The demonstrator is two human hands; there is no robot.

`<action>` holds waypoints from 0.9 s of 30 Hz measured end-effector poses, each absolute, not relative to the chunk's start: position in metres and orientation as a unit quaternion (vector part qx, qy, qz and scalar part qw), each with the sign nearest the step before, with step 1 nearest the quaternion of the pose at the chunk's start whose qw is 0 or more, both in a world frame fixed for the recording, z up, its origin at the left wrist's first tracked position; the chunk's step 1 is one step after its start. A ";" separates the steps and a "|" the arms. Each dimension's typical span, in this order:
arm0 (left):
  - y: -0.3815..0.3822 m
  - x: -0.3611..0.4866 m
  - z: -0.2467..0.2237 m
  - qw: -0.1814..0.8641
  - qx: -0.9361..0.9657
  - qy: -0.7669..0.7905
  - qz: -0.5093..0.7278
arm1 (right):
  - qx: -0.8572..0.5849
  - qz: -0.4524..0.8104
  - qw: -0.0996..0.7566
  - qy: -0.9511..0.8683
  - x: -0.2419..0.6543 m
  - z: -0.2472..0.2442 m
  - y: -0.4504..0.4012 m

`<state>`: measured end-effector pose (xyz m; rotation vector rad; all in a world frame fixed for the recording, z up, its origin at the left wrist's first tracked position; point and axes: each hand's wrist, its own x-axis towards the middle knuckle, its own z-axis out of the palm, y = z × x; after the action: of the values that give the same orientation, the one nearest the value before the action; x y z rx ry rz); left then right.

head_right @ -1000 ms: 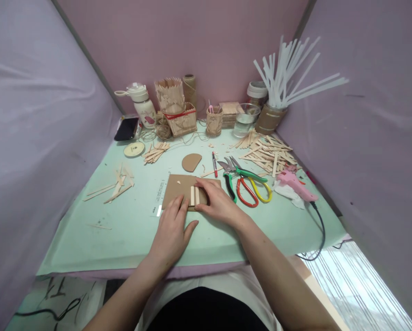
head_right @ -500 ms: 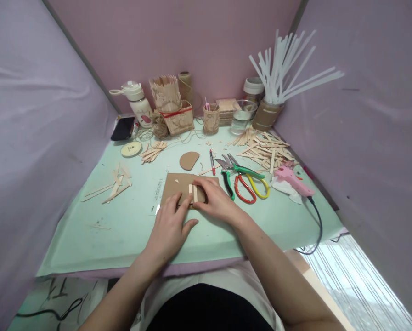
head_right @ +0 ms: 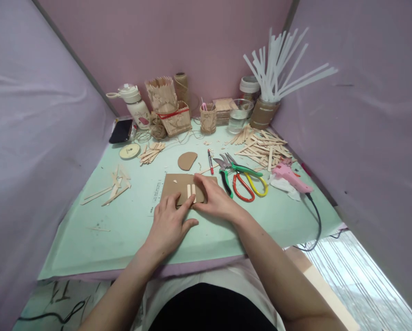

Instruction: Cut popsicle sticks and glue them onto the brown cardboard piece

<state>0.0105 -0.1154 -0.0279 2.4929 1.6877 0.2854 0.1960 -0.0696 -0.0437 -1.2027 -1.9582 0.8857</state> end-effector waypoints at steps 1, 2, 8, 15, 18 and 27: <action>-0.115 0.011 -0.028 0.059 0.823 0.557 0.097 | -0.460 0.343 0.335 -0.747 0.197 -0.044 -0.070; -0.115 0.011 -0.028 0.061 0.822 0.558 0.098 | -0.460 0.344 0.336 -0.747 0.197 -0.044 -0.070; -0.115 0.012 -0.026 0.070 0.819 0.562 0.088 | -0.468 0.344 0.327 -0.746 0.196 -0.041 -0.070; -0.116 0.011 -0.028 0.064 0.820 0.561 0.092 | -0.476 0.319 0.327 -0.752 0.194 -0.043 -0.069; -0.116 0.012 -0.029 0.065 0.820 0.560 0.097 | -0.469 0.314 0.332 -0.756 0.194 -0.044 -0.068; -0.108 -0.013 -0.025 0.207 0.805 0.527 0.178 | -0.466 0.314 0.329 -0.759 0.196 -0.046 -0.067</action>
<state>-0.0129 -0.1079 -0.0252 2.2422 1.4674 0.4961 0.1957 -0.0668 -0.0462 -1.2190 -1.9860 0.8207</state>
